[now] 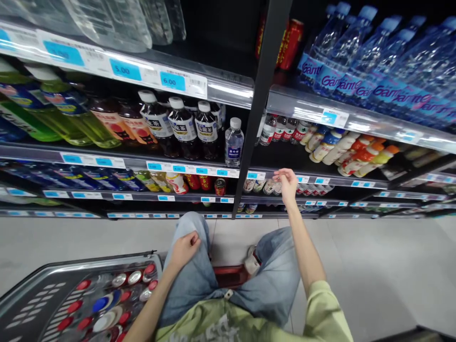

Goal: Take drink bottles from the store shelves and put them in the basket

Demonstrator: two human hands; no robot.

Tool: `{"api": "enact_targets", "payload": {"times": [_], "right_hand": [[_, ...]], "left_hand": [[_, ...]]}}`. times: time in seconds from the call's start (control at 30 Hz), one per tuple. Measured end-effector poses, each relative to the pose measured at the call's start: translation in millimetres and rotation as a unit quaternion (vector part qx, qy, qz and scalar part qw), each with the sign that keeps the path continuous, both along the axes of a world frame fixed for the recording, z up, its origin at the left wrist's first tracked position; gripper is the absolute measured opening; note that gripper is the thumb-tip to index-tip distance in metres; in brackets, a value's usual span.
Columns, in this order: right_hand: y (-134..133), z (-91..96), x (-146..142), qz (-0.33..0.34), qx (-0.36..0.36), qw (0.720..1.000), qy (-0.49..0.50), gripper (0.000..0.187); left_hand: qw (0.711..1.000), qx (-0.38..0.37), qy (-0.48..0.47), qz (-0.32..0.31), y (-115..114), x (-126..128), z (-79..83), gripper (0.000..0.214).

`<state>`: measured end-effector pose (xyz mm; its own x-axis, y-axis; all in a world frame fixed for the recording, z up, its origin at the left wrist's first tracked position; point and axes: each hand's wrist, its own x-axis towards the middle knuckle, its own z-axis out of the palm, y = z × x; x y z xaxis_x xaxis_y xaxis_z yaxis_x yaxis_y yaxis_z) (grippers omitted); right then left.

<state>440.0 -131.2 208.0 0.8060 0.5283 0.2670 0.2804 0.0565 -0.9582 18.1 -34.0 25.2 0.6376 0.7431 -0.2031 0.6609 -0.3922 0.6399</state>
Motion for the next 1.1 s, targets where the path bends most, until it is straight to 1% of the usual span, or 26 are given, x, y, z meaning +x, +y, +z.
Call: {"api": "enact_targets", "payload": {"times": [0.1,0.2,0.3,0.4,0.5,0.6,0.67,0.77,0.83,0.97,1.1], "right_hand": [[-4.5,-1.8,8.9,-0.002,-0.001,1.000,-0.021,0.008],[-15.5,-16.4,6.5,0.003,-0.028,0.999,-0.032,0.002],[-25.7,-36.7,0.9,0.014,-0.091,0.995,-0.035,0.007],[-30.5,-55.9,-3.9,0.023,-0.146,0.989,-0.025,0.011],[-27.8,-71.6,-9.2,0.052,-0.217,0.975,-0.011,0.029],[-16.8,-85.0,-16.1,0.074,-0.312,0.946,-0.041,0.050],[-5.7,-92.7,-21.5,0.057,-0.352,0.930,-0.090,0.055],[14.5,-101.1,-29.7,0.027,-0.389,0.908,-0.151,0.053],[28.9,-104.6,-34.3,0.027,-0.401,0.900,-0.169,0.048],[56.0,-108.7,-38.4,0.029,-0.426,0.889,-0.166,0.036],[76.1,-110.3,-36.4,0.008,-0.433,0.886,-0.163,0.033]], "left_hand": [[1.000,-0.004,0.004,0.002,0.1,-0.2,-0.9,0.022],[1.000,-0.006,0.000,0.001,0.9,-1.1,-4.3,0.021],[1.000,-0.008,-0.009,-0.002,1.5,-1.5,-7.8,0.021],[1.000,-0.008,-0.014,-0.001,1.7,-0.6,-8.8,0.021],[1.000,-0.006,-0.006,0.002,1.6,1.3,-6.3,0.021],[1.000,-0.007,0.010,0.005,1.3,3.3,-2.3,0.022],[1.000,-0.008,0.015,0.003,1.0,4.1,-0.6,0.022],[1.000,-0.003,0.016,0.000,0.2,4.5,-0.6,0.023],[1.000,0.000,0.017,0.001,-0.4,4.4,-1.8,0.022],[1.000,0.001,0.016,0.001,-1.8,3.8,-3.5,0.022],[1.000,0.002,0.014,-0.001,-3.9,2.8,-1.5,0.022]]}}
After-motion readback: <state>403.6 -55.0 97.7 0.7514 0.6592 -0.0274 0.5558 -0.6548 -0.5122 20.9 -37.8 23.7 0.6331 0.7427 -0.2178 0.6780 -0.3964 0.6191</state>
